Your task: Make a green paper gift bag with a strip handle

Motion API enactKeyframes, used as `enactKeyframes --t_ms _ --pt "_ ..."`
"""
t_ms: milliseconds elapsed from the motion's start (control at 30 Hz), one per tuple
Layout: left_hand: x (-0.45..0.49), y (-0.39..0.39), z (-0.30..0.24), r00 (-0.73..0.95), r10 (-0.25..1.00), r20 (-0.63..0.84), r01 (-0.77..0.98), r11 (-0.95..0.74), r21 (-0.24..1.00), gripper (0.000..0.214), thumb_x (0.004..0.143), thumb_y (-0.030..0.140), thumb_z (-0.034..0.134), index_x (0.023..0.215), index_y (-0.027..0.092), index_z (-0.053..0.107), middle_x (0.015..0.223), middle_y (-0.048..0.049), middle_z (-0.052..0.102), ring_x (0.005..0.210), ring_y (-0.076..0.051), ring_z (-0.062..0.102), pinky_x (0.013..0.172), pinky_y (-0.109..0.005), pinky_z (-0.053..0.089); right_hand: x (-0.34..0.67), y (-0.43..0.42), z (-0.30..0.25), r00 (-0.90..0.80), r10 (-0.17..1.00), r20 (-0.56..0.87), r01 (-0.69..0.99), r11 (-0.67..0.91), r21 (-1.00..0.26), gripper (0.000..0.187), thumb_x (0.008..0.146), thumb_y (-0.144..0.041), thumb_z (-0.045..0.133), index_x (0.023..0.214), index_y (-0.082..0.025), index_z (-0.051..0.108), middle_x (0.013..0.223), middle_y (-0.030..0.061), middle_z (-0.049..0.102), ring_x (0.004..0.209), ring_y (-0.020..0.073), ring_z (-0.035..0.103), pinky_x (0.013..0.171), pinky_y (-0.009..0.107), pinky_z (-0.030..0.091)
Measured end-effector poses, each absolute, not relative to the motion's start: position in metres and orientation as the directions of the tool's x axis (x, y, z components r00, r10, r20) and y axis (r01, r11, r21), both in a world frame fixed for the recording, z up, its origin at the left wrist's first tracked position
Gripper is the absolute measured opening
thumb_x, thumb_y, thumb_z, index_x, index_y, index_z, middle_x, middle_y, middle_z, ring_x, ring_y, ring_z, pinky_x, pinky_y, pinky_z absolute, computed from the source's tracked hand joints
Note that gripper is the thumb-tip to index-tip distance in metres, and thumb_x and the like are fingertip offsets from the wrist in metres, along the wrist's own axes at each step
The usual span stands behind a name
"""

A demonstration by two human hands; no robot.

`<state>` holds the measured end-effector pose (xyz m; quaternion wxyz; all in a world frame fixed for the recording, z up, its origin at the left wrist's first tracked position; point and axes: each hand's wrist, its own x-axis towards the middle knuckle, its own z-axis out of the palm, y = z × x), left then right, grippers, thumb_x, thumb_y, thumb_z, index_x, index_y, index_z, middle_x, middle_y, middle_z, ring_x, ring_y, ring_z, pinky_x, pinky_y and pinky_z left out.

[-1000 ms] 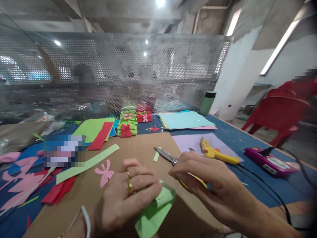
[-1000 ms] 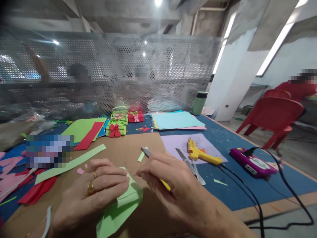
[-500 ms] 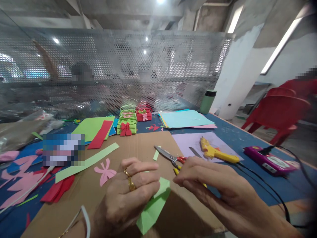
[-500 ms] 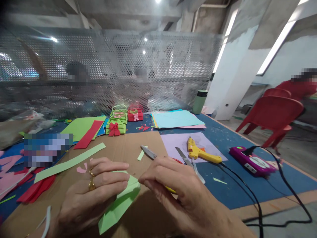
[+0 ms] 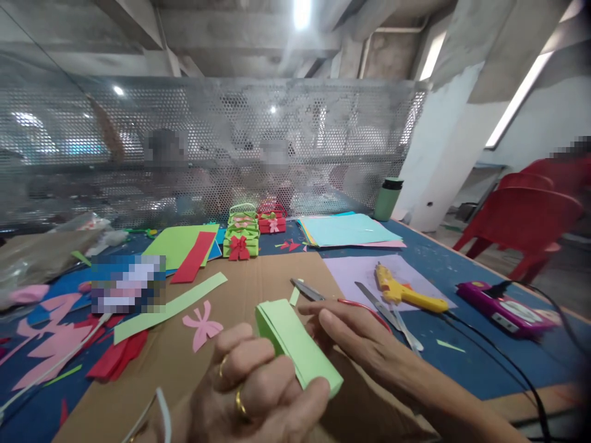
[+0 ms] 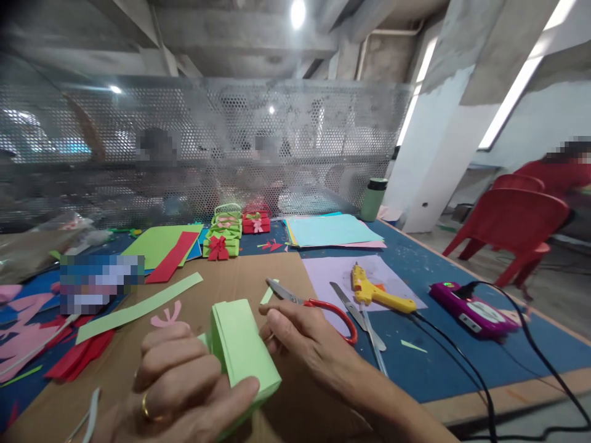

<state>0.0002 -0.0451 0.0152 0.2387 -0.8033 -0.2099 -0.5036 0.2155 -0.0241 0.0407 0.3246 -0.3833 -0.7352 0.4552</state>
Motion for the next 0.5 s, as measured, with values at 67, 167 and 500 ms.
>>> enactKeyframes --t_ms 67,167,500 --pt "0.0 -0.048 0.014 0.465 0.07 0.883 0.541 -0.812 -0.221 0.02 0.091 0.014 0.066 0.105 0.026 0.073 0.081 0.0047 0.063 0.081 -0.012 0.055 0.094 -0.032 0.042 0.212 -0.025 0.034 -0.474 0.879 0.046 0.177 0.146 -0.973 0.047 0.1 -0.057 0.046 0.115 -0.019 0.069 0.101 0.006 0.07 0.093 0.0182 0.065 0.086 0.031 0.052" --pt "-0.004 -0.05 0.018 0.616 0.055 0.786 0.447 -0.845 -0.292 0.018 0.095 0.022 0.065 0.112 0.022 0.072 0.089 0.003 0.07 0.09 -0.014 0.059 0.091 -0.034 0.042 0.207 -0.027 0.024 -0.387 0.918 -0.085 0.054 -0.069 -0.996 0.052 0.094 -0.06 0.055 0.13 -0.022 0.064 0.116 0.0082 0.068 0.109 0.0222 0.064 0.098 0.038 0.049" --pt "-0.003 -0.047 0.023 0.588 0.123 0.8 0.424 -0.888 -0.176 0.03 0.095 0.011 0.055 0.121 0.018 0.068 0.093 -0.0028 0.074 0.101 -0.019 0.062 0.102 -0.038 0.041 0.202 -0.029 0.029 -0.323 0.945 0.058 -0.246 -0.024 -0.969 0.053 0.085 -0.041 0.075 0.131 -0.022 0.059 0.112 0.007 0.074 0.091 0.0191 0.069 0.076 0.028 0.051"
